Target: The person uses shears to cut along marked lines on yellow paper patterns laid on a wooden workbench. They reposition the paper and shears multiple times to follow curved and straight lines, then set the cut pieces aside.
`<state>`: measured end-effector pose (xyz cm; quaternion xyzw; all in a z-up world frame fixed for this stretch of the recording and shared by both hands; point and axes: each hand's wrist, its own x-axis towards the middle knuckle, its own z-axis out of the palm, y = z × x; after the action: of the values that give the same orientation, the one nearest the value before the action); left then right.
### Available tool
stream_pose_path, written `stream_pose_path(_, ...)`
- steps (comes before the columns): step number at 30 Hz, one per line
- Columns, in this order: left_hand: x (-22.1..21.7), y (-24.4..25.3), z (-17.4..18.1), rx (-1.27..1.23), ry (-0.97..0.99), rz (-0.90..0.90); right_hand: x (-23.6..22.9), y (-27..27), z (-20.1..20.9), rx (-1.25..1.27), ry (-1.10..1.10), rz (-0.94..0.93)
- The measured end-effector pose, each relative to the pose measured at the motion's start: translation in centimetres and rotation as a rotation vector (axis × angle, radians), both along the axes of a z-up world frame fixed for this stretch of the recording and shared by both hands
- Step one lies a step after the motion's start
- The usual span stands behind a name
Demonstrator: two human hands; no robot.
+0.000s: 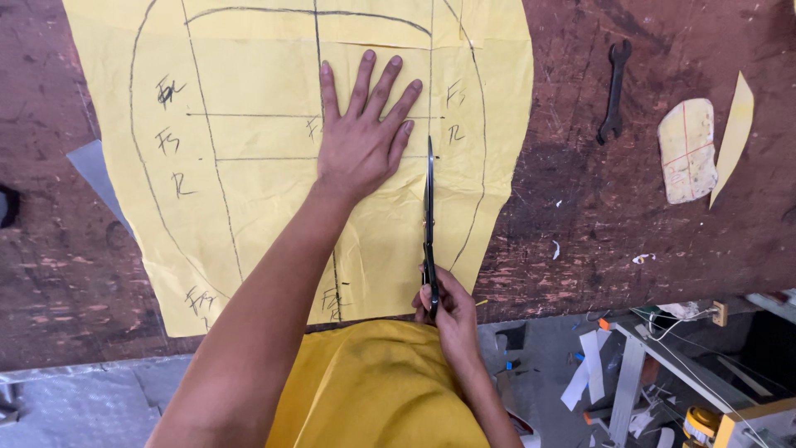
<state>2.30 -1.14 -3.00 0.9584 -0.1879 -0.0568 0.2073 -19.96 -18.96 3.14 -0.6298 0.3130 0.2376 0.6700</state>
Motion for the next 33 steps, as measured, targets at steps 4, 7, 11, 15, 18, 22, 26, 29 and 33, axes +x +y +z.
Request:
stream_pose_path(4, -0.5, 0.0, 0.1, -0.002, 0.004, 0.002, 0.2, 0.0, 0.4, -0.048, 0.061, 0.01)
stream_pose_path(7, -0.2, 0.0, 0.3, 0.0, 0.008, 0.007, 0.9, 0.1, 0.3, -0.006, 0.018, 0.007)
stream_pose_path(11, -0.3, 0.0, 0.2, -0.006, 0.027, 0.008, 1.5, 0.1, -0.1, -0.021, -0.02, 0.005)
stream_pose_path(15, -0.1, -0.2, 0.3, 0.009, 0.021, 0.006, 2.2, 0.0, 0.0, -0.011, -0.003, 0.002)
stream_pose_path(18, 0.5, -0.1, 0.3, 0.03, 0.019, 0.005, 3.2, 0.1, -0.3, -0.023, -0.013, 0.002)
stream_pose_path(22, -0.5, -0.1, 0.3, 0.056, 0.019, 0.001, 3.0, 0.0, 0.0, -0.003, -0.029, -0.002)
stream_pose_path(26, 0.1, 0.0, 0.1, 0.03, 0.033, 0.008, 4.3, 0.1, -0.4, -0.003, -0.039, -0.011)
stream_pose_path(29, -0.2, 0.0, 0.2, 0.026, 0.034, 0.012, 4.5, 0.3, -0.1, -0.001, -0.046, -0.019)
stream_pose_path(33, 0.1, -0.1, 0.1, 0.041, 0.005, 0.01, 5.7, 0.3, -0.2, -0.015, -0.034, -0.011)
